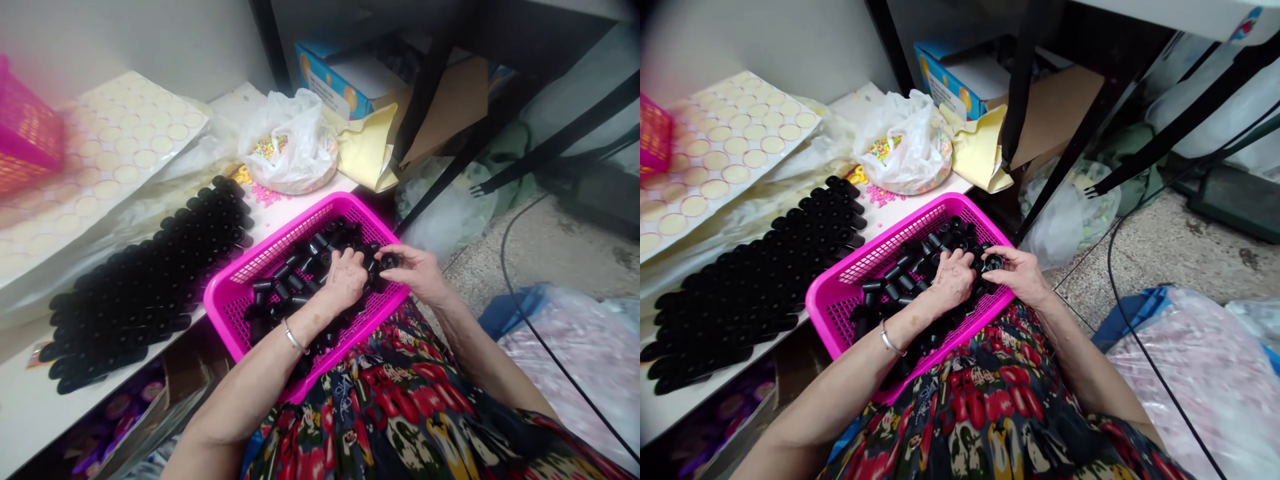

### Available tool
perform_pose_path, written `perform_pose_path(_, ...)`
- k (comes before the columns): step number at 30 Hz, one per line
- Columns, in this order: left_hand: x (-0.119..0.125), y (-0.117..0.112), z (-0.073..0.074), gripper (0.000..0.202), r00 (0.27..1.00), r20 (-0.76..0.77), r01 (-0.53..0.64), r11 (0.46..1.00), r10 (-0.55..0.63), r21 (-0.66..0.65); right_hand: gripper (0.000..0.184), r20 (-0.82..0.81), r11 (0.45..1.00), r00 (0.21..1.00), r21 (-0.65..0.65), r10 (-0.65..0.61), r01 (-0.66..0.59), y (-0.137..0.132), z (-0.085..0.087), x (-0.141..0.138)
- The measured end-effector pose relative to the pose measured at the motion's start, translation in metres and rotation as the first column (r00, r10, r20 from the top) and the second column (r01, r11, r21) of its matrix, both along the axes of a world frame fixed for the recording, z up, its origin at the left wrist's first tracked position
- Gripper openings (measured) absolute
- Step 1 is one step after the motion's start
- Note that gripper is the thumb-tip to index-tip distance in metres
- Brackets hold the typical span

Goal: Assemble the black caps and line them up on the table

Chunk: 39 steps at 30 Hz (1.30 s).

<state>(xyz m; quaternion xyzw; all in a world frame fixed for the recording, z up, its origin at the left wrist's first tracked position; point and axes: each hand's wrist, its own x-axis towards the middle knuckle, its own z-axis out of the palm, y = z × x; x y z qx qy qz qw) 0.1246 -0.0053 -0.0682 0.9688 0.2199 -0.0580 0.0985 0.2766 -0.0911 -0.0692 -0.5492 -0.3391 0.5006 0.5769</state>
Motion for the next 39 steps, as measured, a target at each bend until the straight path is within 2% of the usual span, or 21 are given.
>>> perform_pose_path(5, -0.016, 0.008, 0.004, 0.014, 0.99, 0.098, -0.088, 0.989, 0.1, -0.121, 0.035, 0.083, 1.0, 0.996, -0.016, -0.013, 0.014, -0.002, 0.004, 0.0)
perform_pose_path(9, -0.031, 0.02, 0.01, 0.013, 0.935, 0.28, -0.112, 0.932, 0.216, -0.344, 0.026, 0.185, 0.996, 0.981, 0.064, 0.056, -0.069, -0.001, 0.008, 0.007)
perform_pose_path(11, -0.035, 0.024, 0.011, 0.012, 0.896, 0.323, -0.124, 0.871, 0.304, -0.476, 0.022, 0.342, 0.98, 0.929, 0.085, 0.139, -0.178, 0.002, 0.01, 0.005)
perform_pose_path(14, -0.038, 0.025, 0.011, 0.012, 0.855, 0.284, -0.163, 0.745, 0.434, -0.647, 0.018, 0.589, 0.952, 0.772, 0.013, 0.24, -0.307, 0.011, 0.011, -0.007)
perform_pose_path(17, -0.04, 0.023, 0.008, 0.012, 0.82, 0.245, -0.167, 0.626, 0.517, -0.762, 0.015, 0.718, 0.931, 0.628, -0.075, 0.299, -0.358, 0.02, 0.009, -0.021)
perform_pose_path(19, -0.041, 0.022, 0.006, 0.015, 0.781, 0.223, -0.151, 0.523, 0.584, -0.839, 0.012, 0.748, 0.915, 0.575, -0.105, 0.331, -0.389, 0.023, 0.009, -0.026)
perform_pose_path(21, -0.041, 0.02, 0.007, 0.02, 0.738, 0.193, -0.111, 0.398, 0.647, -0.911, 0.012, 0.721, 0.903, 0.592, -0.112, 0.362, -0.415, 0.025, 0.01, -0.027)
perform_pose_path(24, -0.041, 0.018, 0.012, 0.03, 0.677, 0.154, -0.019, 0.227, 0.72, -0.974, 0.018, 0.596, 0.904, 0.702, -0.105, 0.39, -0.414, 0.025, 0.012, -0.027)
perform_pose_path(26, -0.041, 0.016, 0.017, 0.034, 0.637, 0.121, 0.022, 0.138, 0.761, -0.99, 0.015, 0.5, 0.925, 0.786, -0.093, 0.363, -0.368, 0.024, 0.015, -0.025)
perform_pose_path(29, -0.043, 0.017, 0.023, 0.033, 0.608, 0.044, 0.038, 0.027, 0.793, -0.999, 0.016, 0.402, 0.971, 0.885, -0.043, 0.234, -0.237, 0.019, 0.025, -0.013)
perform_pose_path(31, -0.045, 0.018, 0.026, 0.032, 0.576, 0.0, 0.065, -0.046, 0.817, -0.997, 0.016, 0.426, 0.993, 0.899, 0.012, 0.1, -0.116, 0.014, 0.034, 0.005)
perform_pose_path(32, -0.047, 0.018, 0.027, 0.031, 0.551, -0.017, 0.096, -0.083, 0.834, -0.992, 0.016, 0.476, 0.998, 0.879, 0.039, 0.025, -0.05, 0.01, 0.039, 0.017)
perform_pose_path(33, -0.048, 0.019, 0.029, 0.03, 0.529, -0.033, 0.133, -0.121, 0.848, -0.984, 0.016, 0.553, 0.998, 0.832, 0.057, -0.045, 0.017, 0.006, 0.044, 0.029)
perform_pose_path(34, -0.05, 0.019, 0.032, 0.03, 0.513, -0.051, 0.169, -0.158, 0.857, -0.973, 0.018, 0.655, 0.993, 0.747, 0.063, -0.116, 0.099, 0.002, 0.048, 0.041)
perform_pose_path(35, -0.052, 0.019, 0.034, 0.03, 0.504, -0.069, 0.199, -0.194, 0.861, -0.961, 0.017, 0.773, 0.988, 0.624, 0.017, -0.111, 0.156, -0.002, 0.051, 0.052)
perform_pose_path(37, -0.054, 0.017, 0.04, 0.03, 0.5, -0.111, 0.232, -0.256, 0.859, -0.938, 0.02, 0.94, 0.946, 0.342, -0.103, -0.008, 0.306, -0.01, 0.055, 0.065)
perform_pose_path(38, -0.054, 0.015, 0.042, 0.031, 0.501, -0.131, 0.238, -0.281, 0.856, -0.93, 0.026, 0.968, 0.926, 0.239, -0.159, 0.078, 0.343, -0.012, 0.057, 0.066)
perform_pose_path(39, -0.054, 0.012, 0.044, 0.031, 0.499, -0.145, 0.24, -0.297, 0.854, -0.924, 0.032, 0.972, 0.921, 0.186, -0.199, 0.142, 0.336, -0.014, 0.058, 0.063)
